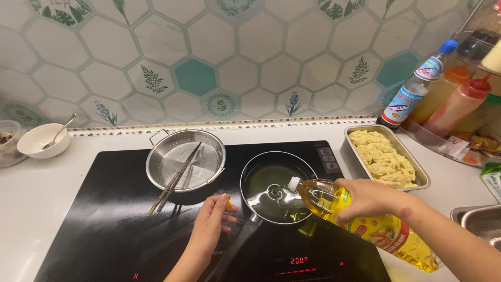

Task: The person is frying small pieces of dough in a pan of hot oil on an induction stove.

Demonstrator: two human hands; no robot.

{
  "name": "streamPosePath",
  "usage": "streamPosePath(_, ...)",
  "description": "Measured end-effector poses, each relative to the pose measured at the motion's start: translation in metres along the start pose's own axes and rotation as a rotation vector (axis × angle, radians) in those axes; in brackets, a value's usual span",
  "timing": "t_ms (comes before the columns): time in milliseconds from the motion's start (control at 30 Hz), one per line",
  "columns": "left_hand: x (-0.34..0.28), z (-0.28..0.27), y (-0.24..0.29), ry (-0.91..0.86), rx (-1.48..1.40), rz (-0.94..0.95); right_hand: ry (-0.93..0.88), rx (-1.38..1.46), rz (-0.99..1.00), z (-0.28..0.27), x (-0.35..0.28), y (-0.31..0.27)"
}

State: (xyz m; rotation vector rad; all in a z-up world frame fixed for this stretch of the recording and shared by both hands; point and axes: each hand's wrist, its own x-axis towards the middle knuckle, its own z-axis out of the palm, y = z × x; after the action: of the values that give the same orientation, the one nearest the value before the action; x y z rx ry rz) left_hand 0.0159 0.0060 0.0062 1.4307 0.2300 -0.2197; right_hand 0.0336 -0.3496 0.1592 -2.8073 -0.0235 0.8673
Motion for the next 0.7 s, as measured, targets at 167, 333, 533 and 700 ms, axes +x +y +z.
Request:
streamPosePath(167, -0.007, 0.001, 0.007, 0.002, 0.016, -0.022, 0.027, -0.073, -0.048, 0.004, 0.008, 0.006)
streamPosePath(333, -0.008, 0.001, 0.002, 0.006, 0.013, -0.050, -0.009, -0.078, -0.042, 0.003, 0.007, 0.006)
streamPosePath(533, -0.006, 0.002, 0.001, 0.012, 0.009, -0.065, 0.012, -0.065, -0.053, 0.003, 0.006, 0.007)
streamPosePath(700, -0.006, 0.006, 0.004, 0.004, 0.009, -0.070, -0.042, -0.047, -0.002, -0.003, -0.001, -0.001)
